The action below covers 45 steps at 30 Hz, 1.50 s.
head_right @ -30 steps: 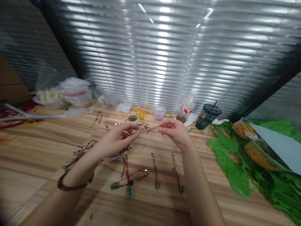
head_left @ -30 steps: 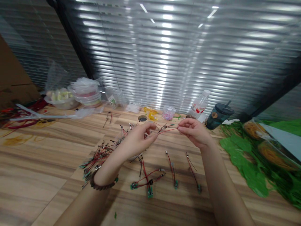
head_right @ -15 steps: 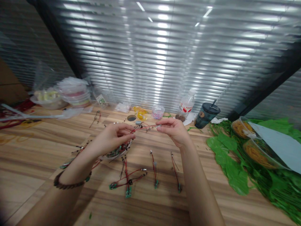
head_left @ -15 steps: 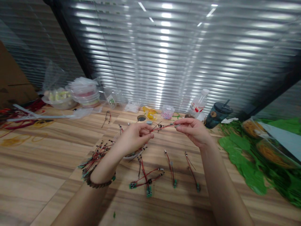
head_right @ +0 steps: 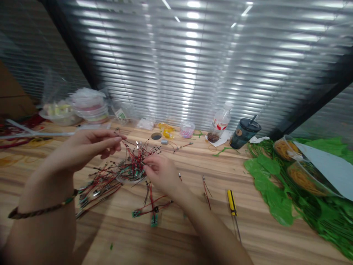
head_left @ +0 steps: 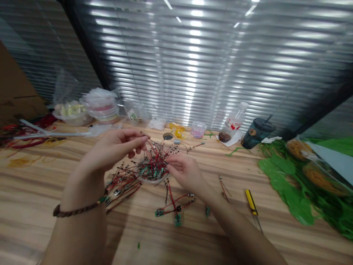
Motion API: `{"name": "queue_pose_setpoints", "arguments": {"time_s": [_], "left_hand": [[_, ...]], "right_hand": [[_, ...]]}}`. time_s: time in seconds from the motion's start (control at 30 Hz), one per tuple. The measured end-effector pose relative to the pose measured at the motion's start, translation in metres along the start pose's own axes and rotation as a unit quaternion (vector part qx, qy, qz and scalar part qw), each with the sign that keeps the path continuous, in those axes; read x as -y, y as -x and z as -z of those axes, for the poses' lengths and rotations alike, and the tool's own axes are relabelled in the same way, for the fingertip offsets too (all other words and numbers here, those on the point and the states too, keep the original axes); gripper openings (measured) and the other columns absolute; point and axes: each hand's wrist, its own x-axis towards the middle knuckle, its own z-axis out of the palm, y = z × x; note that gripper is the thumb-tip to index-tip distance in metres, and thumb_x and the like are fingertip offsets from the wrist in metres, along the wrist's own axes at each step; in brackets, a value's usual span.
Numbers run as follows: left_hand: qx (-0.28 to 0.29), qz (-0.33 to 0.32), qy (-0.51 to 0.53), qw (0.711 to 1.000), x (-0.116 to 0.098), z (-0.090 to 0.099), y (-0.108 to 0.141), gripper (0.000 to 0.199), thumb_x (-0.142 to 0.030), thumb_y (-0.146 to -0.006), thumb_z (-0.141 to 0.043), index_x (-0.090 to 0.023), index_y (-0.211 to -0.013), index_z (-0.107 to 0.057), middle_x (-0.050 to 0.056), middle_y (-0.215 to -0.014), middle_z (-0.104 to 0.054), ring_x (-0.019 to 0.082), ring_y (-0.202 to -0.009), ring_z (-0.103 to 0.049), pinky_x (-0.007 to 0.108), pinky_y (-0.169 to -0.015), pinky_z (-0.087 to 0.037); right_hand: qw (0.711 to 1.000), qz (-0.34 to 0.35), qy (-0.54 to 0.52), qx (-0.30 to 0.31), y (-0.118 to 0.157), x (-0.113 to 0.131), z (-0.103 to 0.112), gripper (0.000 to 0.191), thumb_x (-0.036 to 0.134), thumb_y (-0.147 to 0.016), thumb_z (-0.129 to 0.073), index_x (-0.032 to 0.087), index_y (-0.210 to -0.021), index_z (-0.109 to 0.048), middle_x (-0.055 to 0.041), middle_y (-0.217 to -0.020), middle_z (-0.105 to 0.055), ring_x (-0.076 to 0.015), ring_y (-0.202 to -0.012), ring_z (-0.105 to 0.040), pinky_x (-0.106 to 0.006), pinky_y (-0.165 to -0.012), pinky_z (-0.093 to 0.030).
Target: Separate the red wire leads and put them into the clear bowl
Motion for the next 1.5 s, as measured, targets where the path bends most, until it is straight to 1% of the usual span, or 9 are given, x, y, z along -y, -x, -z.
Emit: {"name": "queue_pose_setpoints", "arguments": {"time_s": [0.13, 0.23, 0.37, 0.53, 0.67, 0.9, 1.17, 1.33, 1.5], "left_hand": [[-0.039, 0.066, -0.089, 0.993, 0.011, 0.0, -0.01, 0.047, -0.053, -0.072, -0.053, -0.014, -0.098, -0.061, 0.006, -0.078, -0.065, 0.008, -0.059, -0.054, 0.015, -0.049, -0.041], [-0.11, 0.071, -0.186, 0.974, 0.014, -0.004, -0.014, 0.05, -0.05, -0.072, -0.052, -0.014, -0.104, -0.059, 0.008, -0.082, -0.066, 0.011, -0.066, -0.058, 0.017, -0.055, -0.041], [-0.153, -0.004, -0.161, 0.975, 0.006, -0.014, -0.009, 0.046, -0.05, -0.073, -0.051, -0.013, -0.099, -0.062, 0.007, -0.083, -0.067, 0.01, -0.068, -0.058, 0.016, -0.056, -0.039], [-0.087, -0.036, -0.095, 0.991, -0.005, -0.025, -0.002, 0.045, -0.051, -0.071, -0.055, -0.012, -0.092, -0.063, 0.005, -0.077, -0.068, 0.009, -0.064, -0.058, 0.016, -0.056, -0.04], [-0.111, -0.04, -0.128, 0.985, -0.006, -0.019, 0.001, 0.041, -0.05, -0.073, -0.054, -0.014, -0.092, -0.064, 0.003, -0.078, -0.067, 0.009, -0.066, -0.059, 0.016, -0.056, -0.039], [-0.166, -0.043, -0.116, 0.978, -0.005, 0.0, 0.011, 0.042, -0.051, -0.074, -0.052, -0.015, -0.093, -0.064, 0.002, -0.078, -0.067, 0.009, -0.068, -0.058, 0.017, -0.058, -0.039], [-0.179, -0.049, -0.092, 0.978, -0.002, 0.005, 0.012, 0.041, -0.052, -0.073, -0.054, -0.017, -0.091, -0.065, 0.003, -0.076, -0.067, 0.008, -0.066, -0.06, 0.016, -0.056, -0.041], [-0.128, -0.033, -0.115, 0.985, 0.002, 0.009, 0.011, 0.042, -0.054, -0.071, -0.055, -0.018, -0.09, -0.066, 0.003, -0.078, -0.067, 0.011, -0.068, -0.06, 0.018, -0.055, -0.04], [-0.134, -0.04, -0.124, 0.982, 0.003, 0.012, 0.013, 0.043, -0.054, -0.072, -0.053, -0.016, -0.088, -0.066, 0.002, -0.075, -0.066, 0.01, -0.066, -0.058, 0.018, -0.055, -0.039]], "right_hand": [[0.976, 0.115, 0.172, 0.071, 0.005, 0.027, 0.022, 0.019, 0.017, -0.082, -0.057, 0.017, -0.096, -0.069, -0.0095, -0.114, -0.066, -0.0205, -0.108, -0.06, -0.038, -0.094, -0.048], [0.973, 0.106, 0.205, 0.001, 0.014, 0.049, 0.061, 0.015, 0.023, -0.083, -0.059, 0.021, -0.094, -0.069, -0.0067, -0.109, -0.068, -0.0202, -0.101, -0.063, -0.037, -0.091, -0.048], [0.964, -0.055, 0.244, -0.085, 0.043, 0.051, 0.096, 0.017, 0.033, -0.082, -0.058, 0.02, -0.088, -0.067, -0.0072, -0.084, -0.07, -0.0186, -0.071, -0.065, -0.028, -0.06, -0.05], [0.858, -0.287, 0.42, 0.073, 0.099, 0.015, 0.073, 0.012, 0.029, -0.072, -0.064, 0.017, -0.07, -0.06, -0.006, -0.065, -0.065, -0.0191, -0.058, -0.058, -0.026, -0.048, -0.032], [0.846, -0.316, 0.416, 0.109, 0.118, 0.001, 0.054, 0.015, 0.011, -0.071, -0.053, 0.017, -0.058, -0.058, -0.0043, -0.059, -0.063, -0.0161, -0.055, -0.056, -0.024, -0.048, -0.027], [0.905, -0.239, 0.352, -0.022, 0.059, 0.04, 0.07, 0.007, 0.019, -0.069, -0.059, 0.018, -0.063, -0.062, -0.0028, -0.061, -0.065, -0.0155, -0.055, -0.057, -0.024, -0.051, -0.036], [0.945, -0.056, 0.323, -0.01, -0.012, 0.073, 0.008, 0.016, 0.03, -0.076, -0.064, 0.017, -0.068, -0.065, -0.003, -0.062, -0.064, -0.0139, -0.057, -0.056, -0.024, -0.052, -0.034], [0.926, -0.134, 0.353, 0.01, 0.042, 0.051, 0.045, 0.031, 0.044, -0.087, -0.051, 0.019, -0.077, -0.066, -0.0033, -0.068, -0.067, -0.0152, -0.058, -0.058, -0.025, -0.051, -0.035], [0.848, -0.297, 0.438, -0.023, 0.133, -0.001, 0.097, 0.024, 0.042, -0.075, -0.057, 0.019, -0.069, -0.055, -0.0061, -0.064, -0.063, -0.021, -0.059, -0.059, -0.029, -0.052, -0.038]]}}
